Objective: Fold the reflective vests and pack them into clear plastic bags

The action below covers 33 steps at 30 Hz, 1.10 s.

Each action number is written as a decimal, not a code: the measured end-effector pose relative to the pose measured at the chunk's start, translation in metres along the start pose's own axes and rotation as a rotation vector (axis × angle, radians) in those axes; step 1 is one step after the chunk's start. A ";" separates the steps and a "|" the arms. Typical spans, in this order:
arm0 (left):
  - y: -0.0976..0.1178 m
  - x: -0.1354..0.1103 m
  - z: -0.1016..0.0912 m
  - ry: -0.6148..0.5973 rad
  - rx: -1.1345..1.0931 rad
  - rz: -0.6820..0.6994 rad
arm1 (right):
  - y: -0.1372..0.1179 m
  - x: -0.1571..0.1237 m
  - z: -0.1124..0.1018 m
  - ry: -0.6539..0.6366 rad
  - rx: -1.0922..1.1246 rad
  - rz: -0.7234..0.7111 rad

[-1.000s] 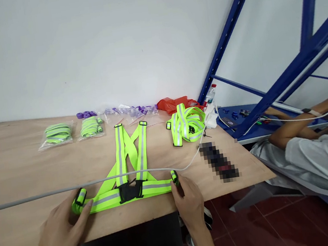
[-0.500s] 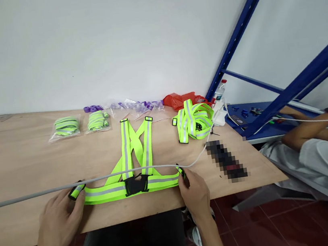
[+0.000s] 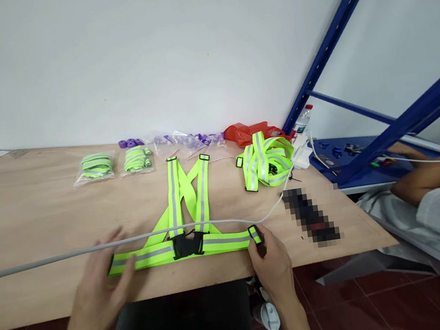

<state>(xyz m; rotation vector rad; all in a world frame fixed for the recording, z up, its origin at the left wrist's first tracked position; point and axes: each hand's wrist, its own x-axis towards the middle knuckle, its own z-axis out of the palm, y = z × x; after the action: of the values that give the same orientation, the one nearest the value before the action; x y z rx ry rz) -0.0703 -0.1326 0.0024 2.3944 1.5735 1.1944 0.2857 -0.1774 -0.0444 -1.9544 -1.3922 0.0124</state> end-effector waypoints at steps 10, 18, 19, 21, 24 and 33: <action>0.063 0.012 0.075 -0.369 -0.019 0.274 | 0.003 -0.002 0.000 0.036 0.031 -0.135; 0.036 0.012 0.089 -0.283 -0.227 0.326 | 0.005 -0.005 0.003 0.105 -0.025 -0.177; 0.036 0.013 0.088 -0.280 -0.237 0.323 | 0.004 -0.005 0.003 0.104 -0.030 -0.187; 0.037 0.014 0.086 -0.282 -0.233 0.322 | 0.003 -0.005 0.002 0.098 -0.042 -0.200; 0.043 0.012 0.081 -0.286 -0.192 0.359 | 0.001 -0.005 0.000 0.089 -0.052 -0.211; 0.073 -0.006 0.086 -0.315 0.099 0.495 | 0.000 -0.002 -0.001 0.141 -0.066 -0.189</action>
<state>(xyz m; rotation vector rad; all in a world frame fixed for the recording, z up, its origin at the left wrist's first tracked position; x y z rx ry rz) 0.0370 -0.1418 -0.0314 2.9606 1.0040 0.7334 0.2856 -0.1791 -0.0445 -1.8302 -1.4935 -0.2575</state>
